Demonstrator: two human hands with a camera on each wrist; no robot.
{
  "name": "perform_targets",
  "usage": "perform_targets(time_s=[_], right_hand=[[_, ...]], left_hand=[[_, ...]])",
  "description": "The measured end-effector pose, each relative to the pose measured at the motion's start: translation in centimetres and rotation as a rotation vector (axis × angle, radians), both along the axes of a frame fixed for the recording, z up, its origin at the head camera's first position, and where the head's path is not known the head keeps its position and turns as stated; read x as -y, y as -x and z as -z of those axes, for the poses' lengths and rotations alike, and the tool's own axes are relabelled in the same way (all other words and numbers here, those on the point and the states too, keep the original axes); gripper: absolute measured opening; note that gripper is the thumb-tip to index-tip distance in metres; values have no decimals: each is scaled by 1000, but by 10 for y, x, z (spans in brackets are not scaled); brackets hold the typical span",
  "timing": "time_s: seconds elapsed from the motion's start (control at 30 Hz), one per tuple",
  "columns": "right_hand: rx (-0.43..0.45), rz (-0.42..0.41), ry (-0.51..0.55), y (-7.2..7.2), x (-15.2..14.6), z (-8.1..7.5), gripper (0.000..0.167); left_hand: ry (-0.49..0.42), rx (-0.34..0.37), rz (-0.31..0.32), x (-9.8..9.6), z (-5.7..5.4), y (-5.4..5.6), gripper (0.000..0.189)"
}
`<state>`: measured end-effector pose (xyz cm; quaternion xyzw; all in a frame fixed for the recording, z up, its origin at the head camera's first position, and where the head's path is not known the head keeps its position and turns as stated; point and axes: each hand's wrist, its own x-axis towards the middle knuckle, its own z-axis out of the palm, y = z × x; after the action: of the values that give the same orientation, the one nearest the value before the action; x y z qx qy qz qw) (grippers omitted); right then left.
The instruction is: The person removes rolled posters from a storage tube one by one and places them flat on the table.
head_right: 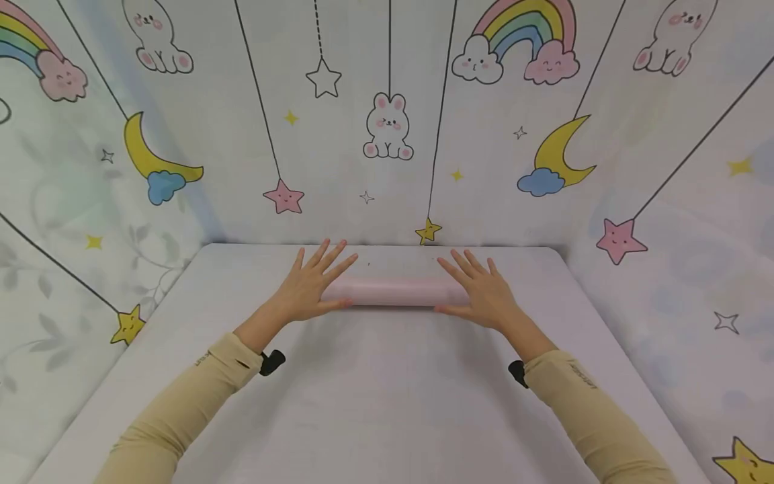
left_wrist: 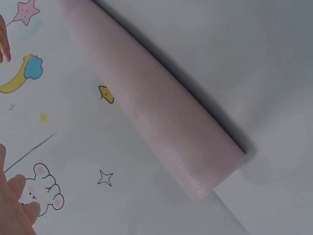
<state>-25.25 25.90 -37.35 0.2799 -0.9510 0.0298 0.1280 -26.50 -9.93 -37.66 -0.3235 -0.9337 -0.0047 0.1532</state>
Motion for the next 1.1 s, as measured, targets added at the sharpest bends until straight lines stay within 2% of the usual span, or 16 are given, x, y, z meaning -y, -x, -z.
perform_targets(time_s=[0.13, 0.53, 0.77, 1.1], right_hand=[[20, 6, -3, 5, 0, 6, 89], [50, 47, 28, 25, -9, 20, 88], [92, 79, 42, 32, -17, 29, 87], [98, 34, 157, 35, -21, 38, 83]], left_hand=[[-4, -18, 1, 2, 7, 2, 80], [-27, -50, 2, 4, 18, 16, 76], [-42, 6, -15, 6, 26, 21, 75], [-60, 64, -22, 11, 45, 34, 75]])
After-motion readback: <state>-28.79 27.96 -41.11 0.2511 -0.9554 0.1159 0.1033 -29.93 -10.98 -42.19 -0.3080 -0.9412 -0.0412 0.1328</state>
